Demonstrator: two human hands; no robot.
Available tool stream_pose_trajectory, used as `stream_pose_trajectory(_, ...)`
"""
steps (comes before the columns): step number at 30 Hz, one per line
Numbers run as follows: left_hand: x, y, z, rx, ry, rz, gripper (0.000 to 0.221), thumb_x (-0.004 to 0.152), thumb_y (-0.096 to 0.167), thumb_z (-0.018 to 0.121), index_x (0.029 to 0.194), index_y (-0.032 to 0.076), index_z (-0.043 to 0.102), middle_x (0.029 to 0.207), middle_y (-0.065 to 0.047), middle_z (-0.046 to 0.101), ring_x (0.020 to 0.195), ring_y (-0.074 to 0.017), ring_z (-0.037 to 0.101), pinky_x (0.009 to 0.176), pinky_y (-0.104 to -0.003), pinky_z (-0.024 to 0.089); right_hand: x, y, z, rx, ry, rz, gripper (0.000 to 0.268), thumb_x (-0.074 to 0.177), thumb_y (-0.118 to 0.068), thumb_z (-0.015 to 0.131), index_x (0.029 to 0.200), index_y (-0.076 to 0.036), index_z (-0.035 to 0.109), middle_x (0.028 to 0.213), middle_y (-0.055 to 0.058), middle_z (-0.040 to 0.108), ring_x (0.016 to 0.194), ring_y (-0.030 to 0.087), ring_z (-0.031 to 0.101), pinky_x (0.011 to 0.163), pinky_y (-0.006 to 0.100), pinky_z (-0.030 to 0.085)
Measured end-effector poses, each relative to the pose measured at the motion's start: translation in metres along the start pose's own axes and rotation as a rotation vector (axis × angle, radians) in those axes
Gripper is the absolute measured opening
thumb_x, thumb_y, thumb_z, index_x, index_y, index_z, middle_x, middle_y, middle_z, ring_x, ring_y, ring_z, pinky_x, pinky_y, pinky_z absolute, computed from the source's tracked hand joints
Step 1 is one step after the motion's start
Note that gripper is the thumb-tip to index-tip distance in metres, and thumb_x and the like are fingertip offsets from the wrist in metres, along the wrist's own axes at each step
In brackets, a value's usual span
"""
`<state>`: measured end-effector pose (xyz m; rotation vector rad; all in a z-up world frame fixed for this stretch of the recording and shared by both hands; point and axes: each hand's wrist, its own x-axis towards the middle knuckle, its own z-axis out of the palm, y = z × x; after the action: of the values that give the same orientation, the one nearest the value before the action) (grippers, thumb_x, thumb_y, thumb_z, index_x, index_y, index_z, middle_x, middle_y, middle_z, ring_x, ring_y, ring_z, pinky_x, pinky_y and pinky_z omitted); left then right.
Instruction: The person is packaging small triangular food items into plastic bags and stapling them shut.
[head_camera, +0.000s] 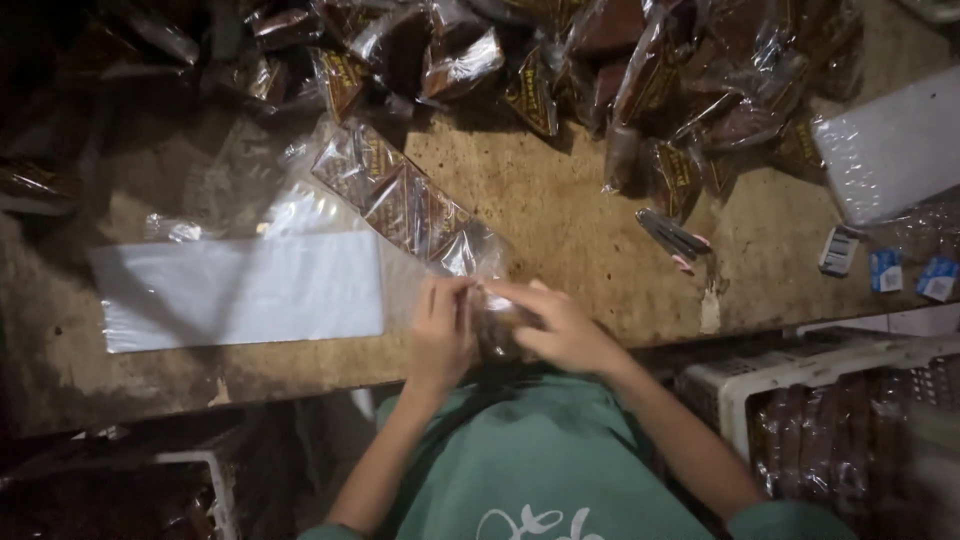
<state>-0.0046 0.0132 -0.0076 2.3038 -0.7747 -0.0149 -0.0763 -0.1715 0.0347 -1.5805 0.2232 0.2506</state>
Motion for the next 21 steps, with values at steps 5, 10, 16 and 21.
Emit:
stream_pose_trajectory(5, 0.000, 0.005, 0.005, -0.067, 0.170, 0.142, 0.005, 0.099, 0.015, 0.064, 0.102, 0.014, 0.068, 0.084, -0.001, 0.060, 0.072, -0.0193, 0.065, 0.068, -0.029, 0.056, 0.033, 0.036, 0.013, 0.679, 0.454, 0.396, 0.033, 0.090, -0.015, 0.070, 0.119, 0.000, 0.072, 0.105, 0.012, 0.069, 0.080, 0.025, 0.065, 0.049, 0.034, 0.055)
stream_pose_trajectory(10, 0.018, 0.021, 0.013, 0.067, 0.034, 0.257, 0.008, 0.097, 0.015, 0.066, 0.104, 0.011, 0.065, 0.084, -0.004, 0.059, 0.075, -0.0197, 0.065, 0.070, -0.029, 0.056, 0.033, 0.056, 0.020, 0.004, 0.492, 0.122, 0.042, 0.107, -0.018, 0.046, 0.147, -0.006, 0.054, 0.146, 0.015, 0.058, 0.138, 0.027, 0.043, 0.117, 0.039, 0.033)
stream_pose_trajectory(16, 0.010, 0.046, 0.008, 0.004, -0.174, 0.430, 0.011, 0.101, 0.007, 0.054, 0.105, 0.001, 0.062, 0.085, -0.014, 0.058, 0.078, -0.0321, 0.064, 0.072, -0.035, 0.054, -0.001, 0.021, 0.010, 0.401, 0.344, 0.251, 0.041, 0.095, -0.013, 0.064, 0.136, -0.007, 0.065, 0.146, 0.013, 0.060, 0.135, 0.026, 0.054, 0.113, 0.040, 0.043)
stream_pose_trajectory(21, -0.010, 0.068, 0.015, -0.079, -0.150, 0.477, 0.013, 0.102, 0.015, 0.058, 0.104, 0.004, 0.064, 0.085, -0.011, 0.061, 0.080, -0.0277, 0.067, 0.071, -0.030, 0.055, -0.005, 0.056, 0.007, 0.514, 0.514, 0.204, 0.054, 0.076, 0.009, 0.080, 0.128, 0.004, 0.067, 0.117, 0.025, 0.072, 0.104, 0.028, 0.072, 0.093, 0.037, 0.060)
